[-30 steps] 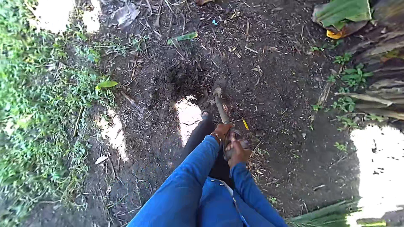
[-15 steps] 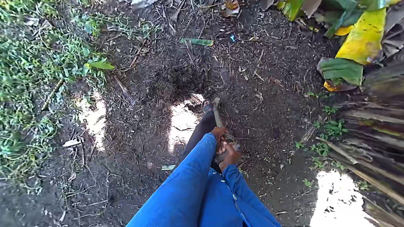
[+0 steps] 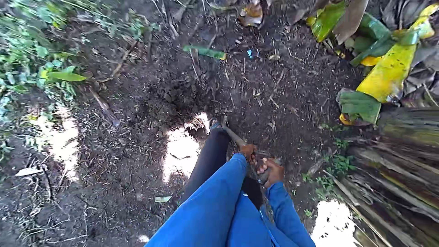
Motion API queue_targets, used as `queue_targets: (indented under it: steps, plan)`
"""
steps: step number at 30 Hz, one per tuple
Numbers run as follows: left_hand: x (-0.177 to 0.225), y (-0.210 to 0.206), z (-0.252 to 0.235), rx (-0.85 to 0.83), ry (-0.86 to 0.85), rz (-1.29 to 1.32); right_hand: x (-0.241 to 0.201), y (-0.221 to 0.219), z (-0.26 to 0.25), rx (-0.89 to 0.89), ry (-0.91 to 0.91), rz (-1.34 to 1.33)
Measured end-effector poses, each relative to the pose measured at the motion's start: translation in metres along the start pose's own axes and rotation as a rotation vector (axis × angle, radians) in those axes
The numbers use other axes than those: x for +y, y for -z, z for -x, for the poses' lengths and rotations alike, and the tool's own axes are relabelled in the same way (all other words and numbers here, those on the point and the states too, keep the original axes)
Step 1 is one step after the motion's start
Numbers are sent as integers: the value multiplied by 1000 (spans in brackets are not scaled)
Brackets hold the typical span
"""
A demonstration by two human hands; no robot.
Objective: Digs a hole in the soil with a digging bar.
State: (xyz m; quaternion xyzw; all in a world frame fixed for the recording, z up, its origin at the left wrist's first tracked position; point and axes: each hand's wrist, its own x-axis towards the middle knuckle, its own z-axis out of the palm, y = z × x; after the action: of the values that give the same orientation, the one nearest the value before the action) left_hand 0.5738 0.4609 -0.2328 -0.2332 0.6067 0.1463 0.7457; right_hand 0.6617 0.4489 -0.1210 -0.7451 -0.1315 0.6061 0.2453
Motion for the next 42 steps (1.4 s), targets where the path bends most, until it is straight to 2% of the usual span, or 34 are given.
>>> queue_targets:
  steps: [4,8,14,16,19,22,24,27,29,32,34,37,38,40,42]
  plan:
    - [-51,-12,-17,94,-5,-12,28,29,12,297,-56,167]
    - [-106,-34,-52,200,-33,-51,58,76,3,462,-293,225]
    - [-177,-100,-121,308,-107,-11,110,182,-56,617,-183,280]
    - [-190,-124,-147,294,-91,-11,119,218,-85,622,-143,343]
    - [-191,-163,-182,156,-26,0,119,269,-144,621,-119,444]
    - [-187,-174,-224,85,18,88,136,309,-196,639,-92,413]
    - [-183,-164,-250,75,29,200,155,330,-217,656,-64,365]
    - [-172,-125,-312,120,-60,365,195,352,-236,670,-16,317]
    - [-159,-97,-347,196,-186,427,220,364,-234,675,16,289]
    - [-151,-72,-365,261,-203,425,253,370,-220,690,76,234]
    - [-163,-64,-360,308,-186,403,271,365,-197,716,114,245]
    - [-179,-36,-334,269,-154,433,298,355,-136,690,227,335]
    - [-181,-25,-320,220,-147,454,304,351,-113,668,320,373]
    - [-182,-7,-283,83,-146,511,306,350,-72,542,619,437]
    - [-184,14,-225,-81,-219,553,292,347,-34,276,875,514]
